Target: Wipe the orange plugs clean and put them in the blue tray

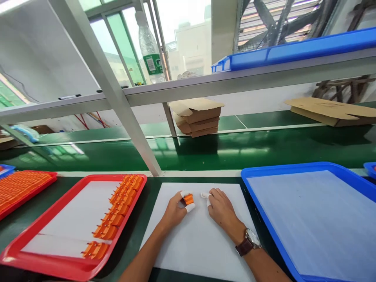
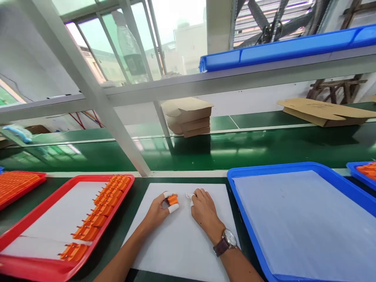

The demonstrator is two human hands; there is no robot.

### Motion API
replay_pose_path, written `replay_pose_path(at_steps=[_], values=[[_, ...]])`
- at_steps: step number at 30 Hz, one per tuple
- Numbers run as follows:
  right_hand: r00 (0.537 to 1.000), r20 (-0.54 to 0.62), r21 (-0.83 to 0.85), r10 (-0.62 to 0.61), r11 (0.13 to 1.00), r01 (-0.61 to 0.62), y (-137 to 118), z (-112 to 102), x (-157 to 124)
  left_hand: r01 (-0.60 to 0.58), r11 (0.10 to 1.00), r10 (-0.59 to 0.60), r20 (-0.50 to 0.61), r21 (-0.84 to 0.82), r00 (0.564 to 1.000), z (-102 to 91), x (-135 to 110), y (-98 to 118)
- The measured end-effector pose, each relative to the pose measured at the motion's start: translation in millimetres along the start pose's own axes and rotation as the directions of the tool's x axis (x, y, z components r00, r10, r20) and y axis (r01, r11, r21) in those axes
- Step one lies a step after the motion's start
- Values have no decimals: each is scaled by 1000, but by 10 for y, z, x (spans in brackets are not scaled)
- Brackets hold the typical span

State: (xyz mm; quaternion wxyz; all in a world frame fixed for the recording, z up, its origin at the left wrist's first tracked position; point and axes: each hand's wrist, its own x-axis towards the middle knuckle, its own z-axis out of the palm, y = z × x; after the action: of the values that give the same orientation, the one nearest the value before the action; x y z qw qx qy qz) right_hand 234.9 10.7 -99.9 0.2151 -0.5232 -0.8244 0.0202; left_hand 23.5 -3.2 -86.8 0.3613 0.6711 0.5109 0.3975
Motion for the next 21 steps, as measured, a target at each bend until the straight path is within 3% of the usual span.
replay_pose_path(at_steps=[8,14,21], values=[[999,7,-19,-31,999,31,42,66,3,-47,999,46,-82,-16,996,27,-23,36],[999,18,-8,-32,999,32,16,24,-2,-62,998,63,-26,24,998,8,-31,5],[999,-7,1,-34,999,34,7,22,-3,159,964,-165,-11,-212,986,12,14,102]])
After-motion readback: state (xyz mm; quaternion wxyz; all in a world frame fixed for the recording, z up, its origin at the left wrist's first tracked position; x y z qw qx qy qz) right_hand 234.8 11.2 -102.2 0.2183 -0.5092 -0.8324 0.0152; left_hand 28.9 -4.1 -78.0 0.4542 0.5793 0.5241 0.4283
